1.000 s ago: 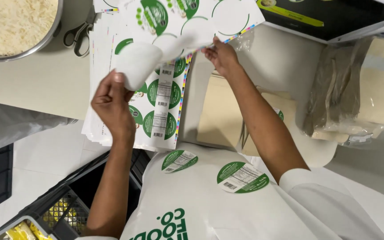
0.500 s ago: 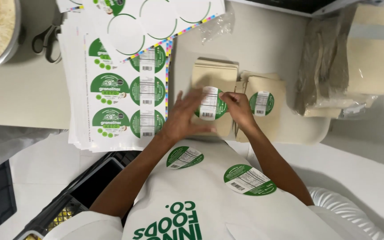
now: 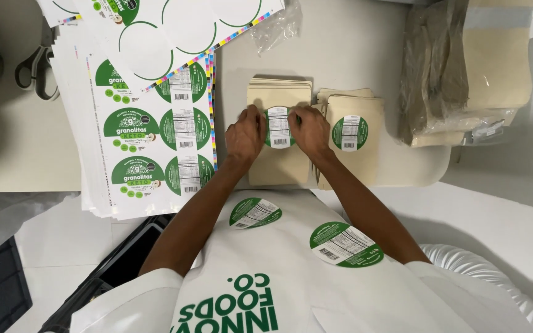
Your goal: Peeling circular product labels from a sheet and applying them to the center of flat paper bags.
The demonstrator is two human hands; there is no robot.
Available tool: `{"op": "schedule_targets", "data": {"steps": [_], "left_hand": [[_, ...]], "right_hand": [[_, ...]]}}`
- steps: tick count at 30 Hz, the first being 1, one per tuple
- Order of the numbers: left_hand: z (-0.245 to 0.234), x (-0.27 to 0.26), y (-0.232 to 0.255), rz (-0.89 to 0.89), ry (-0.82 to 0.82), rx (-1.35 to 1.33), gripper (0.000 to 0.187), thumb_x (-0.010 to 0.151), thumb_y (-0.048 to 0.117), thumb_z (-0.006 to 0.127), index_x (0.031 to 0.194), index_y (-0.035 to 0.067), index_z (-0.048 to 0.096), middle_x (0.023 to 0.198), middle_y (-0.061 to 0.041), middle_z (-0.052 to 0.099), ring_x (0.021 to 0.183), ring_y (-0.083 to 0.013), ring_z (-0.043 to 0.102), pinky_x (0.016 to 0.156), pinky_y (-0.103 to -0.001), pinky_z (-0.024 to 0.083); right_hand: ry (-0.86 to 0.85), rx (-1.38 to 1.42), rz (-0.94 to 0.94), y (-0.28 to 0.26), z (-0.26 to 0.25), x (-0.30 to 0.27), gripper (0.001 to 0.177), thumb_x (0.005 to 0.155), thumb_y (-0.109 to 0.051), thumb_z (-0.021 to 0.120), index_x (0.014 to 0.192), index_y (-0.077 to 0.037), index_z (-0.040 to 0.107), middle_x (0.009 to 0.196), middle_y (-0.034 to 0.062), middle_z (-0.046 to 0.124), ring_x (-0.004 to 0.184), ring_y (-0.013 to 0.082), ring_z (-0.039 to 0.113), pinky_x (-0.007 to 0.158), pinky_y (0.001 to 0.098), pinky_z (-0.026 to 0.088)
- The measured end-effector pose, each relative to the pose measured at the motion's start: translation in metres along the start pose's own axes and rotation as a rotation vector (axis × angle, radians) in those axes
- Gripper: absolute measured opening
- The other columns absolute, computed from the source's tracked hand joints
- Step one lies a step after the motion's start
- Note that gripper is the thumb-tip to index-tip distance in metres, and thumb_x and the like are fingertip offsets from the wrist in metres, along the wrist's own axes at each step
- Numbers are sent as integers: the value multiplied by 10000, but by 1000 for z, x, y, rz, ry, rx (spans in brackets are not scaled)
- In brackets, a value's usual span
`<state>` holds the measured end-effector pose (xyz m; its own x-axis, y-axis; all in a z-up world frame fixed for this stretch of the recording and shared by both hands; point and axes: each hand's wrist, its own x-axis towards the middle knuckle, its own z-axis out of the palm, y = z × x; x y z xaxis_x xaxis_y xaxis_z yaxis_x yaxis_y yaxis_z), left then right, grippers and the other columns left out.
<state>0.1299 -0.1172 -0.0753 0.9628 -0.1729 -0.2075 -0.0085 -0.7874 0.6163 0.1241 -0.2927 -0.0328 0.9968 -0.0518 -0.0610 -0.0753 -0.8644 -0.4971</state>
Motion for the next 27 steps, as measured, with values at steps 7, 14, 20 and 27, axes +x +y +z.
{"op": "schedule_targets", "data": {"steps": [7, 14, 20, 27], "left_hand": [[3, 22, -5, -28, -139, 119, 266, 1114, 404, 368, 1109, 190, 525, 1119, -102, 665, 940, -334, 748, 753, -501, 630], [-15, 45, -21, 251, 75, 236, 414, 1020, 340, 645, 1369, 158, 514, 1236, -53, 559, 1206, -259, 518, 974, -469, 398], [-16, 51, -27, 283, 119, 96, 314, 908, 257, 774, 1155, 182, 594, 1100, -15, 612, 1085, -229, 575, 909, -451, 397], [-61, 6, -15, -98, -130, -787, 430, 904, 453, 840, 1190, 168, 693, 982, -104, 724, 962, -213, 689, 825, -362, 519]], "right_hand": [[90, -400, -18, 41, 47, 2, 332, 1022, -336, 568, 762, -153, 660, 636, 16, 597, 647, 227, 672, 619, 378, 540], [-66, -298, -278, -4, 37, -23, 422, 1003, -298, 532, 1346, -57, 584, 1353, 200, 552, 1274, 393, 526, 1022, 513, 436], [-68, -251, -427, 37, 48, -84, 461, 1075, -366, 507, 1463, -118, 538, 1469, 138, 498, 1377, 339, 455, 1130, 484, 360], [-116, 582, 421, 108, 26, -93, 246, 1024, -379, 713, 1163, -177, 689, 1148, -4, 609, 1119, 233, 627, 999, 396, 457]]}}
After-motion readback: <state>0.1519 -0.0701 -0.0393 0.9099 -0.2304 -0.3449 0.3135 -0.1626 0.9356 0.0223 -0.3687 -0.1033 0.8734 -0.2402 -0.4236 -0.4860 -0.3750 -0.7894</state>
